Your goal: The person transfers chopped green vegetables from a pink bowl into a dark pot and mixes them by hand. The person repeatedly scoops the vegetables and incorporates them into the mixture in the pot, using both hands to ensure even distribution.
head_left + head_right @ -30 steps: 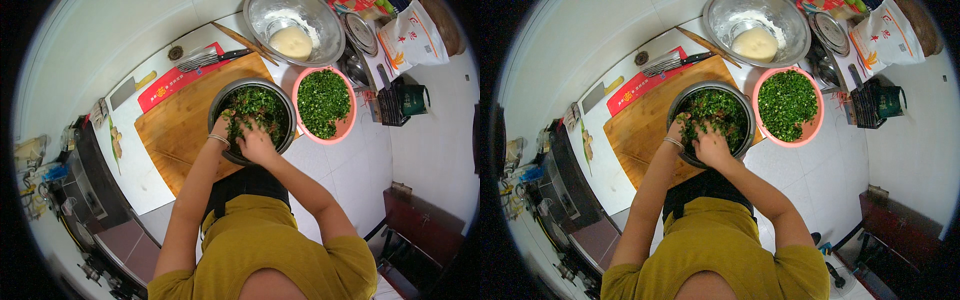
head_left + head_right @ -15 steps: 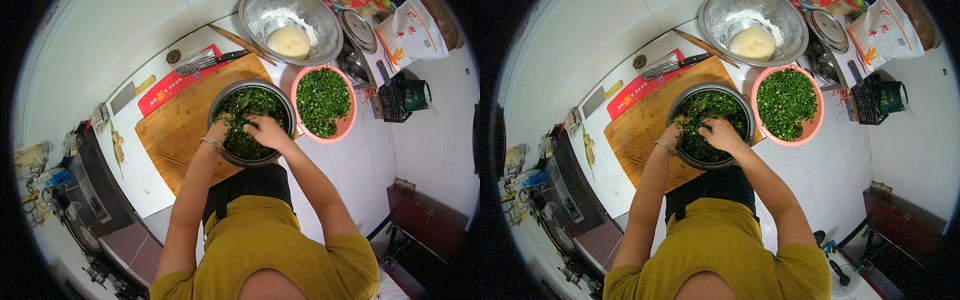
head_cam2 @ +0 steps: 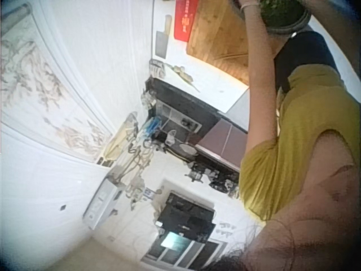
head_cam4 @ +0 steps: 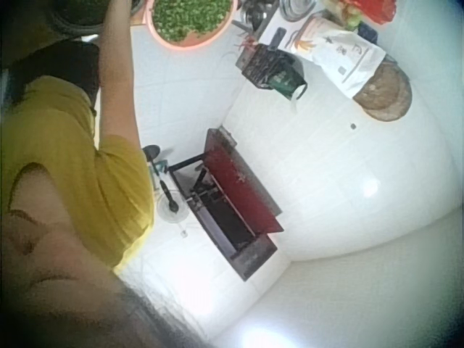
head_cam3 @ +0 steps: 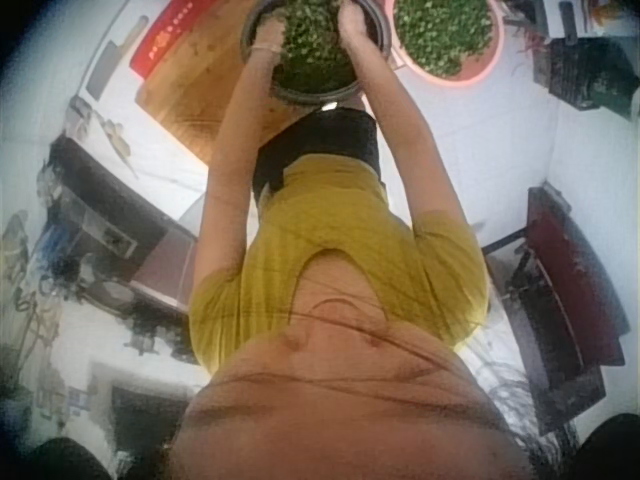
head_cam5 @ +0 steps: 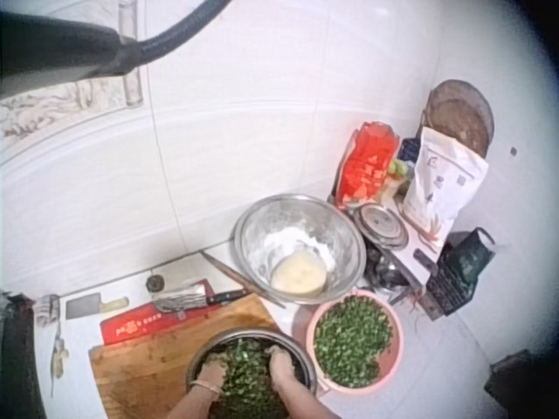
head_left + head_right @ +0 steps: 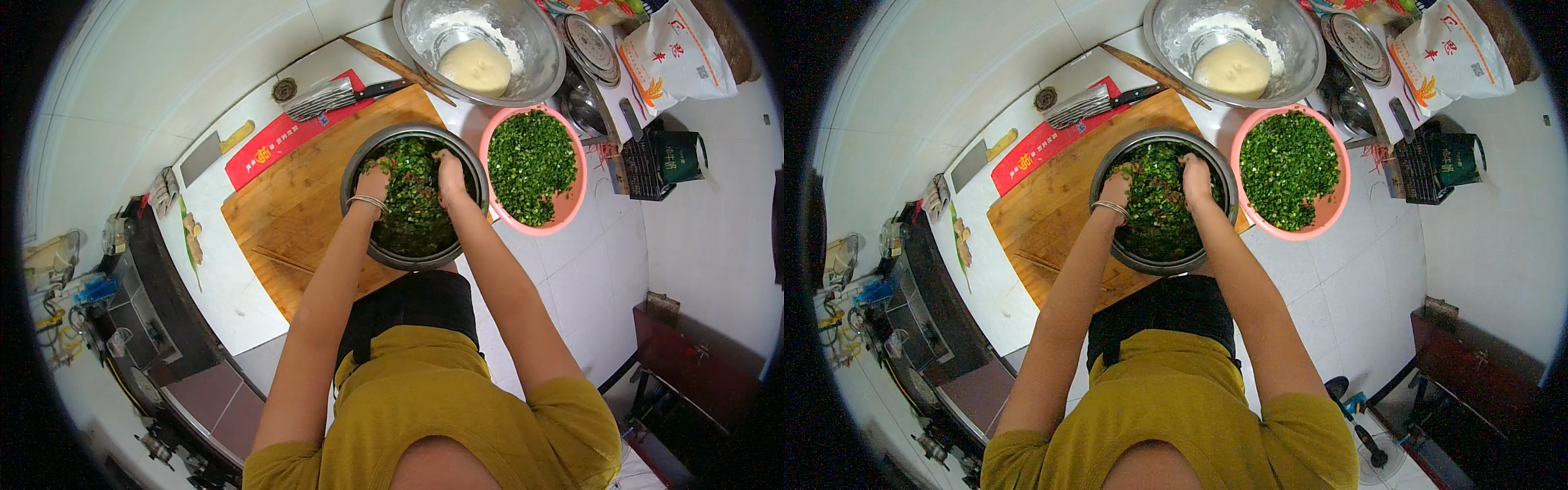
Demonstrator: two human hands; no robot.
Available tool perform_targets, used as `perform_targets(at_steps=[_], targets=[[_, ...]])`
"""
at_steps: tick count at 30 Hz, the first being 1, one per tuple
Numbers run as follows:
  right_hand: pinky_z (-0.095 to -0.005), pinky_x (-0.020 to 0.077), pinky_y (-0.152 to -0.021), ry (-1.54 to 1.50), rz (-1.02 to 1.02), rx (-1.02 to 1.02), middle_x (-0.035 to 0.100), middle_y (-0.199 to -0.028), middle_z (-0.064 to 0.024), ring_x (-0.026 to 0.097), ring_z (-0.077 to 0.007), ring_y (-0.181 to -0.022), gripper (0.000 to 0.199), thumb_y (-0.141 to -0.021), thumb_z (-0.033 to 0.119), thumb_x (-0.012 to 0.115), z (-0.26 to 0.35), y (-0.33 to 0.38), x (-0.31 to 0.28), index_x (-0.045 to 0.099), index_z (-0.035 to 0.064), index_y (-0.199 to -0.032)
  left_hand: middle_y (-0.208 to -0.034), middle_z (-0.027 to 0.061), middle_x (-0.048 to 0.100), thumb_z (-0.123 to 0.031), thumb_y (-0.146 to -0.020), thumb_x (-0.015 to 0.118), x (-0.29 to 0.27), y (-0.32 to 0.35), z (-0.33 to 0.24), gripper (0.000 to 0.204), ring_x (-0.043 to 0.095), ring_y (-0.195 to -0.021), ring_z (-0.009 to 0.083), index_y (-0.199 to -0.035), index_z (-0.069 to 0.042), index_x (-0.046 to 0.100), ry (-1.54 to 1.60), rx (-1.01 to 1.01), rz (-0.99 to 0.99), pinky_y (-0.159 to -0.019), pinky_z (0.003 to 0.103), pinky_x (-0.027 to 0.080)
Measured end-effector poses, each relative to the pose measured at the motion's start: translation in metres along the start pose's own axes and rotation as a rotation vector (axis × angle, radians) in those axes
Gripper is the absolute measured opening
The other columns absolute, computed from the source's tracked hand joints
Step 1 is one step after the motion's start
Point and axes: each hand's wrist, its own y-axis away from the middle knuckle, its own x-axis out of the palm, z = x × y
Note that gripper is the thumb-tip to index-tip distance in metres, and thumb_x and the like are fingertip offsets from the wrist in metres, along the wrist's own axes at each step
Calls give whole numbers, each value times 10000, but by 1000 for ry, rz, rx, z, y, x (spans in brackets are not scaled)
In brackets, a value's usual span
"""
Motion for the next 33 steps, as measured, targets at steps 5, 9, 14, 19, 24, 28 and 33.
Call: perform_targets(at_steps=[5,9,14,19,24,28,33], targets=[[-371,307,-855,-95,96,-108,495,-1058,-84,392,-198,-956,235,-830,314,445,13,-13,12,546,104,-860,-958,117,502,-67,-916,349,-13,5,-7,153,473,-847,233,-957,22,466,245,-120,-103,-783,358,391],[-344,301,-889,-60,159,-75,545,-1024,-83,431,-195,-975,268,-818,314,483,24,-13,26,614,89,-881,-859,114,505,-67,-919,347,-27,18,-15,166,473,-762,223,-862,21,476,205,-167,-120,-727,343,403],[-286,309,-925,65,393,-430,626,-958,-98,510,-194,-990,210,-805,232,562,35,8,23,641,37,-816,-838,142,536,-74,-909,369,2,18,-4,189,506,-747,252,-835,16,518,480,-125,-357,-716,358,425],[-343,436,-616,663,472,-722,545,-675,-181,575,-238,-650,202,-832,207,549,42,67,-4,597,17,-779,-1011,183,559,-32,-833,448,6,43,-6,177,529,-878,328,-967,10,557,571,222,-743,-801,400,431],[-443,279,-1016,1075,515,-1078,546,-1122,-187,474,-338,-1091,244,-847,197,501,9,113,-24,602,19,-979,-1071,196,551,-119,-820,452,26,70,-17,206,529,-925,342,-962,-17,561,289,323,-604,-798,428,425],[-460,198,-1060,1378,560,-1020,524,-1163,-183,438,-321,-1145,288,-851,218,484,3,110,-26,589,8,-1017,-1021,182,586,-171,-844,406,21,74,-32,260,556,-904,335,-1018,-45,552,108,251,-442,-777,435,432],[-418,406,-896,1322,666,-710,612,-908,-207,590,-342,-888,252,-762,238,588,52,117,-11,646,11,-855,-1086,204,549,-170,-869,415,-7,56,-30,328,529,-979,340,-1165,-38,468,297,139,-163,-823,425,434]])
